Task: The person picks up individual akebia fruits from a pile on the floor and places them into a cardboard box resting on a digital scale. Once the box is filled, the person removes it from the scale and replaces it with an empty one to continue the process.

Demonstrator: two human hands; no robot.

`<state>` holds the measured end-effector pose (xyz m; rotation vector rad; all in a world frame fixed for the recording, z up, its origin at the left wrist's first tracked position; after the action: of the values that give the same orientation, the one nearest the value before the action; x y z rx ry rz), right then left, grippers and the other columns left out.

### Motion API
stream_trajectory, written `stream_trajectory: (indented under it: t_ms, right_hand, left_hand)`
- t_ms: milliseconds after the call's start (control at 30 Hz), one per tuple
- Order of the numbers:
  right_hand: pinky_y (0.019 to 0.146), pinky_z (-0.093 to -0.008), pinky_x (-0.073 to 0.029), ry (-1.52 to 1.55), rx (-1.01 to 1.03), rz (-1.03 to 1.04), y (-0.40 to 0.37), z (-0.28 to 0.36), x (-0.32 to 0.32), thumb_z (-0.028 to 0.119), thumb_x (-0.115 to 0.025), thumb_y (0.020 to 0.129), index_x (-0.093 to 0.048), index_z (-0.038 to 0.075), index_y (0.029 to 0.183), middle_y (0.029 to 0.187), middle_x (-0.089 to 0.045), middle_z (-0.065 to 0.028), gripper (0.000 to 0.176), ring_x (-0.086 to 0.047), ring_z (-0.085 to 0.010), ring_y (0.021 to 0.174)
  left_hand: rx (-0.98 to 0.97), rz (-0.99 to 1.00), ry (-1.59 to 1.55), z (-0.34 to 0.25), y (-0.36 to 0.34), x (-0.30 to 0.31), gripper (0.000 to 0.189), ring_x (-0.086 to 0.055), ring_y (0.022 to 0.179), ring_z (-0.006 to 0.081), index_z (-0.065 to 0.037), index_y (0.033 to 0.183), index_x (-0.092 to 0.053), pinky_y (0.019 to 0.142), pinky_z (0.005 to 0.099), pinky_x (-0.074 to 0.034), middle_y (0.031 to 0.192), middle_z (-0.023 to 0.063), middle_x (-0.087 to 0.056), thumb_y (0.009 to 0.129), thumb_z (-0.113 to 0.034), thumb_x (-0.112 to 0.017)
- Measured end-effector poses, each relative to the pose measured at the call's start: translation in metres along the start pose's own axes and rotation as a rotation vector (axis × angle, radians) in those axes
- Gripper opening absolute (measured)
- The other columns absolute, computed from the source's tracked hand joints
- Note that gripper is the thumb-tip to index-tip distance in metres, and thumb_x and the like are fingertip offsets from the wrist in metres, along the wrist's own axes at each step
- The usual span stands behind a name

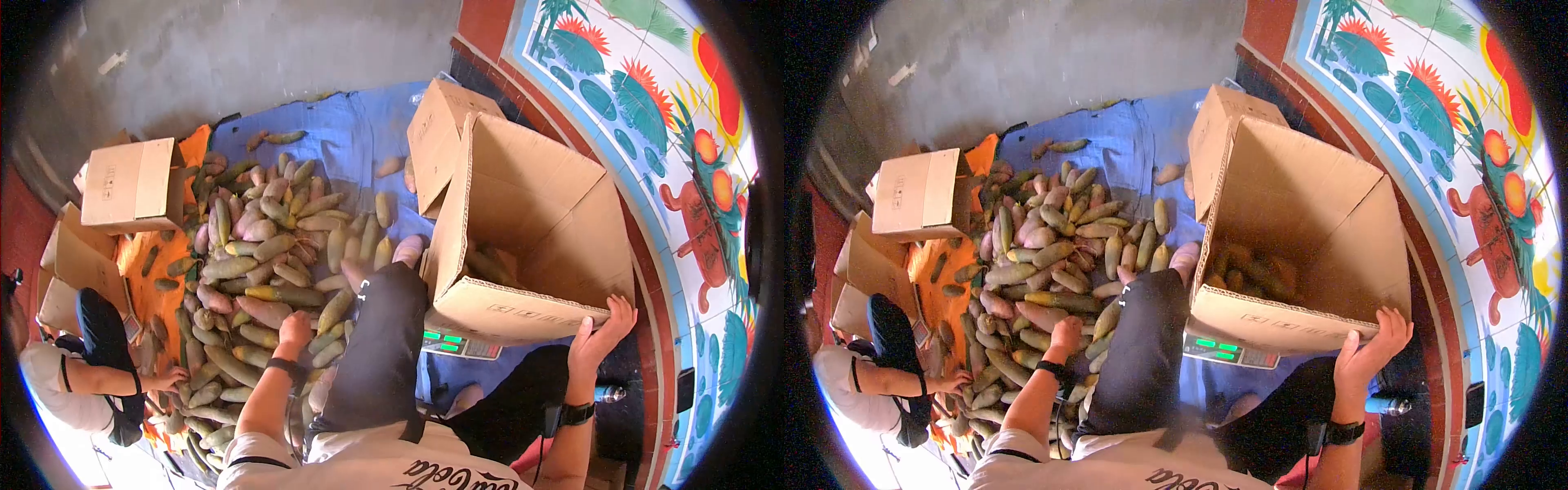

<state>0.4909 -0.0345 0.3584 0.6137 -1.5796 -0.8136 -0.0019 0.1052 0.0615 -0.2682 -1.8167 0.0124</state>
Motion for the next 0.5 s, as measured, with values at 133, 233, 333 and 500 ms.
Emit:
stream_trajectory:
  t_ms: [133,233,333,500]
  right_hand:
    - [0.104,-0.0520,-0.018,-0.031,0.024,-0.021,0.001,-0.001,-0.002,0.028,-0.044,0.087,-0.042,0.000,0.114,0.114,-0.044,-0.0164,0.039,-0.039,-0.0331,0.114]
    - [0.104,-0.0518,-0.018,-0.029,0.027,-0.022,0.001,-0.001,-0.003,0.030,-0.043,0.088,-0.041,0.000,0.115,0.115,-0.044,-0.0162,0.040,-0.038,-0.0328,0.114]
    - [0.104,-0.0512,-0.018,-0.032,0.014,-0.032,-0.001,-0.002,-0.004,0.032,-0.041,0.089,-0.041,0.000,0.116,0.116,-0.045,-0.0159,0.042,-0.038,-0.0322,0.115]
    - [0.104,-0.0503,-0.018,-0.022,0.002,-0.027,-0.004,-0.006,-0.007,0.035,-0.040,0.090,-0.041,0.001,0.117,0.118,-0.045,-0.0152,0.044,-0.038,-0.0317,0.115]
  left_hand:
    - [-0.031,0.257,0.276,0.060,-0.020,-0.094,0.021,-0.060,0.091,0.0292,-0.005,0.092,-0.064,0.076,0.0377,-0.050,0.099,0.0133,-0.060,0.077,-0.013,-0.052]
    - [0.097,0.330,0.238,0.067,-0.038,-0.130,0.024,-0.060,0.097,0.0261,-0.003,0.096,-0.065,0.077,0.0361,-0.051,0.103,0.0138,-0.061,0.080,-0.013,-0.050]
    - [-0.041,0.573,0.316,0.061,-0.045,-0.134,0.028,-0.060,0.097,0.0291,-0.003,0.101,-0.063,0.081,0.0367,-0.049,0.108,0.0160,-0.060,0.079,-0.016,-0.052]
    - [0.426,0.441,-0.223,0.057,-0.036,-0.144,0.056,-0.045,0.116,0.0326,-0.002,0.127,-0.039,0.095,0.0374,-0.039,0.123,0.0213,-0.048,0.077,-0.024,-0.053]
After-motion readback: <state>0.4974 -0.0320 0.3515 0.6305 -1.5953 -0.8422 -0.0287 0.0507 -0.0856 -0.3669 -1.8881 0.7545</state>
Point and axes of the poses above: each hand's wrist, its own y-axis towards the middle knuckle, its own x-axis out of the back of the hand, z = x × y, the point moved 3 cm from there along y, towards the middle knuckle
